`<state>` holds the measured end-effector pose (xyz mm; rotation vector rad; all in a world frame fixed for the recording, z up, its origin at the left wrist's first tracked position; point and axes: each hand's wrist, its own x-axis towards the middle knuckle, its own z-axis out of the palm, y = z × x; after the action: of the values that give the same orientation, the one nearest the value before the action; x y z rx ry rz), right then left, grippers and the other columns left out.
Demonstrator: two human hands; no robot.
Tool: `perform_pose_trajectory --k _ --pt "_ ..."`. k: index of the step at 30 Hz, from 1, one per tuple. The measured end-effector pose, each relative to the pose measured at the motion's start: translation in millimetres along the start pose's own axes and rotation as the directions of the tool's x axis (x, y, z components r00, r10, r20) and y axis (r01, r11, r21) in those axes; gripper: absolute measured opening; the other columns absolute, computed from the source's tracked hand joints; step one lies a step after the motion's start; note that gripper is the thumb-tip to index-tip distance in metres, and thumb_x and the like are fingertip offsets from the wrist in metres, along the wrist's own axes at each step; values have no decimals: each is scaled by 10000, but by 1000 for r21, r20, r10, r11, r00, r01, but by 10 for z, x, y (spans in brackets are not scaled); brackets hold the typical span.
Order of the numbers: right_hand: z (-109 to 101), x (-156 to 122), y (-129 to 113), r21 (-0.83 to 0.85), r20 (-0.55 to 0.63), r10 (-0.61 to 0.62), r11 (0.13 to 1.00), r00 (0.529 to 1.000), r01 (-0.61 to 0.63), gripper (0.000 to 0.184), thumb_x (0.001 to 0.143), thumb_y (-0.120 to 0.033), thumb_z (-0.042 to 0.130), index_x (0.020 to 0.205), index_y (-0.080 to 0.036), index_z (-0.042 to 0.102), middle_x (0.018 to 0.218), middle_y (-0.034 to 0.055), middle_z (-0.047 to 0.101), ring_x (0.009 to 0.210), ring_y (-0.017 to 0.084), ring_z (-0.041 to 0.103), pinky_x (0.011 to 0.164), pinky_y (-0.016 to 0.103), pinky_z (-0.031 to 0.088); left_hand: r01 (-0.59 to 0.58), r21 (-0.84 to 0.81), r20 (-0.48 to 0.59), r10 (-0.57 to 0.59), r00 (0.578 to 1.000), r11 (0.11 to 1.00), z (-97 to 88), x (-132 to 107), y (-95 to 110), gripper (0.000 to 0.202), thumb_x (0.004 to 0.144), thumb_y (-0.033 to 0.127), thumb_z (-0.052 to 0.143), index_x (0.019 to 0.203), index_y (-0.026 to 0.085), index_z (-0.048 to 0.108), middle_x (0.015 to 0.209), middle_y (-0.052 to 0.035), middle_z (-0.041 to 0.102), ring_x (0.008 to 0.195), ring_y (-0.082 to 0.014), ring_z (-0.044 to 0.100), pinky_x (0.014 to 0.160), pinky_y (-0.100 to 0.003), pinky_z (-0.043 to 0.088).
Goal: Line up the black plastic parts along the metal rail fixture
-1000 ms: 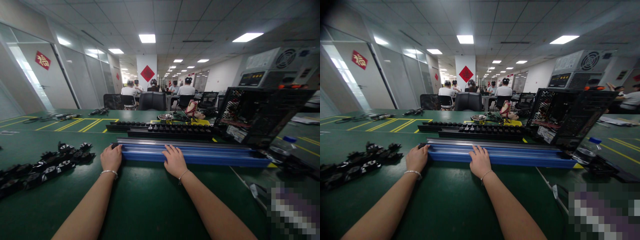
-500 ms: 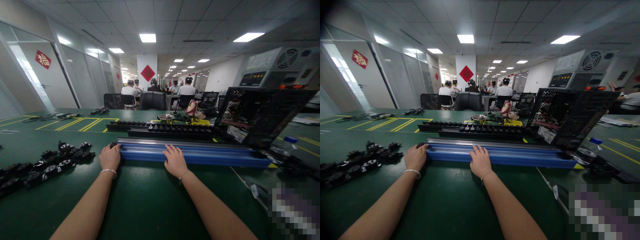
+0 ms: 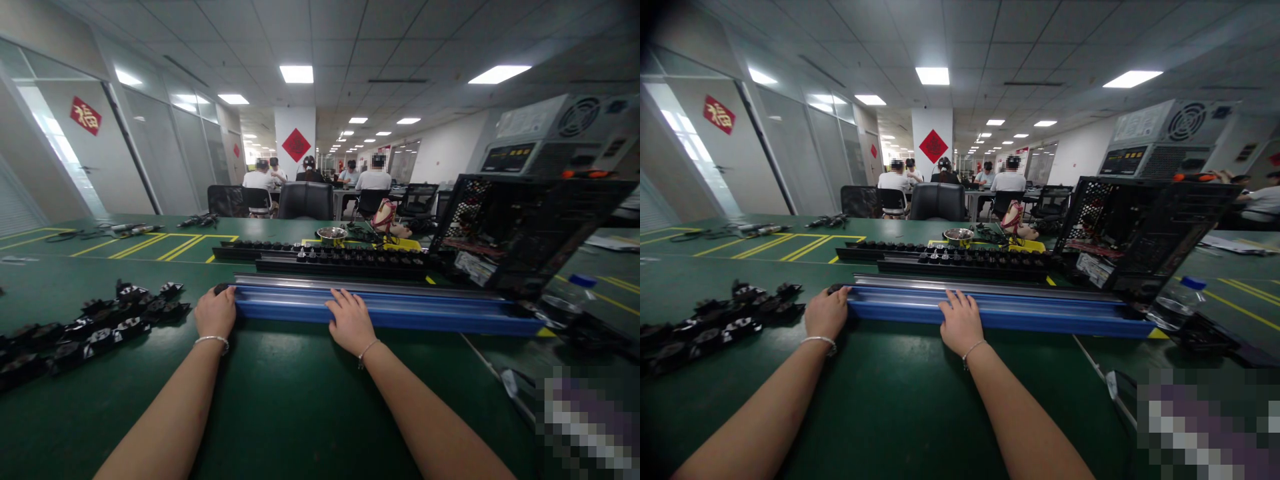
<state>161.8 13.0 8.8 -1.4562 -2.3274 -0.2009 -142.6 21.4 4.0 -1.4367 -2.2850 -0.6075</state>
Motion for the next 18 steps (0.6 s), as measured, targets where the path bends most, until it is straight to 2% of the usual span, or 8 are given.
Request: perform_pose_trajectory --k 6,18 --pt "-3 1 -3 0 -3 0 1000 1000 0 378 729 -210 503 1099 -240 574 1395 48 391 1286 239 287 1035 418 175 56 -71 32 -54 998 996 19 13 -8 508 887 447 240 1011 231 683 1070 -122 600 886 -269 557 705 -353 425" --pt "-16 2 -4 0 25 11 1000 1000 -11 395 727 -212 500 1115 -243 566 1403 48 379 1296 237 270 1035 419 173 -6 -71 -16 5 1000 997 122 111 -132 561 894 395 203 945 153 706 909 -144 630 816 -236 560 767 -334 405"
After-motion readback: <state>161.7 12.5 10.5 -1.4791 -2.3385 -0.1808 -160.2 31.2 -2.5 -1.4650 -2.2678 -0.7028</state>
